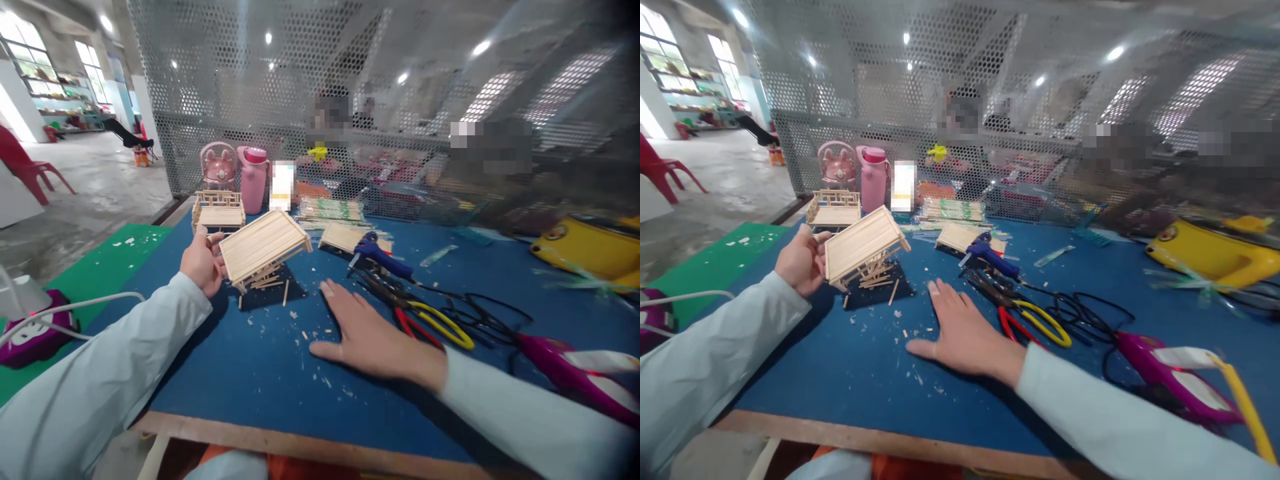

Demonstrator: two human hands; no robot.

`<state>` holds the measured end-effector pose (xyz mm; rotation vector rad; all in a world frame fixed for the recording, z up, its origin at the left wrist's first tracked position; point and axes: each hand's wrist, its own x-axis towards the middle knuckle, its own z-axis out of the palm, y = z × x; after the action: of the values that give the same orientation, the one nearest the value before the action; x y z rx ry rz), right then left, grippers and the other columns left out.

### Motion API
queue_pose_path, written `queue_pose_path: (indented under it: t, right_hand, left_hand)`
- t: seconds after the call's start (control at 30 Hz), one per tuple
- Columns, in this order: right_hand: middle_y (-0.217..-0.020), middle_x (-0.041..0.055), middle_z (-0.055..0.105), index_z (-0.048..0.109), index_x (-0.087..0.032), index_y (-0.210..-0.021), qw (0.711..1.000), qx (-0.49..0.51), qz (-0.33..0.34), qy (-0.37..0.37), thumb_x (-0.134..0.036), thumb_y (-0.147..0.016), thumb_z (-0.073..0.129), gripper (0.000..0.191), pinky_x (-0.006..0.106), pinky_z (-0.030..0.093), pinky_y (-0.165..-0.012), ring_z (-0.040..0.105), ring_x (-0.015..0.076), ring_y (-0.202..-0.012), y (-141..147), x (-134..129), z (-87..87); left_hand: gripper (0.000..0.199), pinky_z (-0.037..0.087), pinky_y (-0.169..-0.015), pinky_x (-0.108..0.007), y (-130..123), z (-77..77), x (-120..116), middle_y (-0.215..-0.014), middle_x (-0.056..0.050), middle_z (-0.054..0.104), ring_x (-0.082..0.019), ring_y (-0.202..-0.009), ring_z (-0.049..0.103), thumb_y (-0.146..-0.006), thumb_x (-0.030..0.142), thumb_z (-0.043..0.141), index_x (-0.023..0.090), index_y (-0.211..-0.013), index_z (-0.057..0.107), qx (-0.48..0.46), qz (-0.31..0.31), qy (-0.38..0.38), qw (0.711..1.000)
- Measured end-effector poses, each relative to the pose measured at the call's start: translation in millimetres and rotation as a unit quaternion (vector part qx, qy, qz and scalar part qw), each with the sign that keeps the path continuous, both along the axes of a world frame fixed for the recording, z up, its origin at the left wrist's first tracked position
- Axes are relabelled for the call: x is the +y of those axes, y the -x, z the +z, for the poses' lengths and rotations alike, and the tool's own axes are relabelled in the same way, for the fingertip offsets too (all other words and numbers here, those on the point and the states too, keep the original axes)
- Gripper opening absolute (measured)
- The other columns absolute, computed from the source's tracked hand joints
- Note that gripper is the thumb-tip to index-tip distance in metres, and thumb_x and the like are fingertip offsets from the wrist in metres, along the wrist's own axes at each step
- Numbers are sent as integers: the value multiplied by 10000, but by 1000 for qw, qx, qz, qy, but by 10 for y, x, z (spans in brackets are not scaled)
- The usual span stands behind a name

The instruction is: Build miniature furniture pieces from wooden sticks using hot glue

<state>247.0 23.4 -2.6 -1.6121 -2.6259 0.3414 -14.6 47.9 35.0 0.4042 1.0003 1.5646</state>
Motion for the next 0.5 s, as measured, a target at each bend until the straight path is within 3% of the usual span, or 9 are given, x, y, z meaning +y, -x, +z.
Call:
queue_pose_path:
  t: [0.1,0.33,0.5]
  right_hand:
    - [-1488,208,101,146,-50,-1434,998,-21,-55,-5,-759,-683,391,1062,531,145,-1087,81,335,-1366,5,-157,-145]
    - [-1476,212,178,193,-19,-1412,997,49,-37,-38,-746,-739,300,996,450,146,-1100,116,319,-1366,841,321,-189]
    - [-1439,194,300,313,-77,-1368,993,87,4,-78,-626,-828,316,770,473,217,-1070,240,326,-1331,1278,413,-229]
  left_hand:
    - [369,372,-294,-169,24,0,23,-445,24,513,-88,-277,455,-919,424,244,159,-781,460,-5,1,-1,1000]
    - [372,434,-342,-201,61,9,26,-486,13,530,-107,-318,499,-919,426,234,158,-820,471,-16,17,-10,1000]
    - [366,493,-405,-229,78,6,31,-533,2,549,-122,-386,556,-918,421,245,150,-877,487,-27,22,-12,999]
